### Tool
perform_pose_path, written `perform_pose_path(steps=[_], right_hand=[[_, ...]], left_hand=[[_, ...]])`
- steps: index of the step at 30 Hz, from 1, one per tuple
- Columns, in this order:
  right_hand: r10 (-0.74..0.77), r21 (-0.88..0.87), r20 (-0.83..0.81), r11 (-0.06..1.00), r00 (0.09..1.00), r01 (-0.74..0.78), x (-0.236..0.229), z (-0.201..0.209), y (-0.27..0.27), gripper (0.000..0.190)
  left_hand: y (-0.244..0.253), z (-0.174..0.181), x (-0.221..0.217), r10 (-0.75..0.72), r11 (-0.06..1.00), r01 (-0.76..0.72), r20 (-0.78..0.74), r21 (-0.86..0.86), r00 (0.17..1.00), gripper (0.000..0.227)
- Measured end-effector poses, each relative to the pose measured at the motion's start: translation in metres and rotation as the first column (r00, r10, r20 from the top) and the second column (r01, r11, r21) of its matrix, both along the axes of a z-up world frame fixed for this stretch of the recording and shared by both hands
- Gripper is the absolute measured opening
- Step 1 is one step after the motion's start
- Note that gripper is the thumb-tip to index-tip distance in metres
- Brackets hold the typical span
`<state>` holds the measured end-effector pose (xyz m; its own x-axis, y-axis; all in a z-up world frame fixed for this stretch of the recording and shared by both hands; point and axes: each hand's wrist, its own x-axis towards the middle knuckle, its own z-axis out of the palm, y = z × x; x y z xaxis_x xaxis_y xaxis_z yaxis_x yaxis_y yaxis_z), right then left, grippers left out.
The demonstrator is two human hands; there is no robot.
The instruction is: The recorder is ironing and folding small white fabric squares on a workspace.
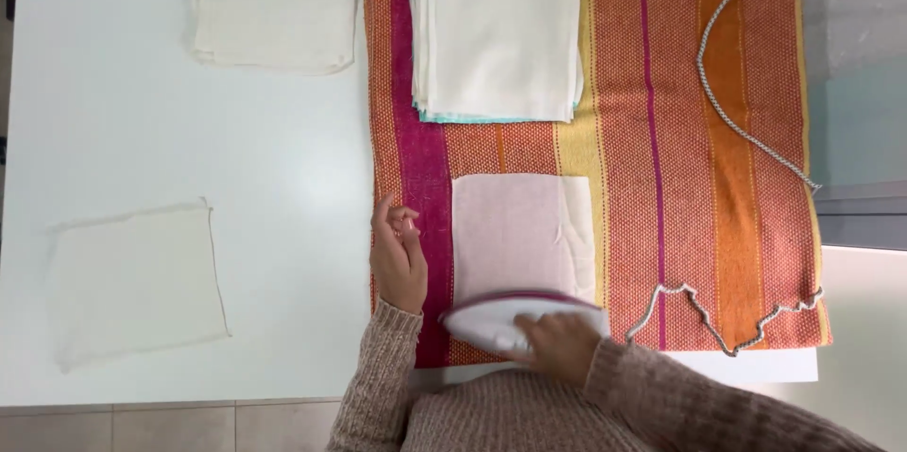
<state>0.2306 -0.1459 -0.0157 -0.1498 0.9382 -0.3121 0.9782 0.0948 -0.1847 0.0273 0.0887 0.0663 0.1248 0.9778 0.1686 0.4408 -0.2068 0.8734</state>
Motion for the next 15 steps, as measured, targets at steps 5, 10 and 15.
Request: perform_pose_path(steps=[5,10,15], right_hand=[[-0.237,-0.072,0.219,0.963,0.946,0.258,0.079,0.036,0.125,0.067],[-0.483,-0.148,0.154,0.851,0.862,0.504,0.131,0.056,0.200,0.078],[-0.370,-0.447,-0.035,0.836,0.928,0.317,0.105,0.069,0.132,0.075]], left_hand=[[-0.010,-0.020,0.007,-0.062,0.995,0.063,-0.028,0.073,0.998,0.043],[-0.019,-0.012,0.019,-0.084,0.984,0.097,-0.087,0.153,0.993,0.042],[-0.023,-0.041,0.010,-0.093,0.989,0.100,-0.067,0.110,0.993,0.047]])
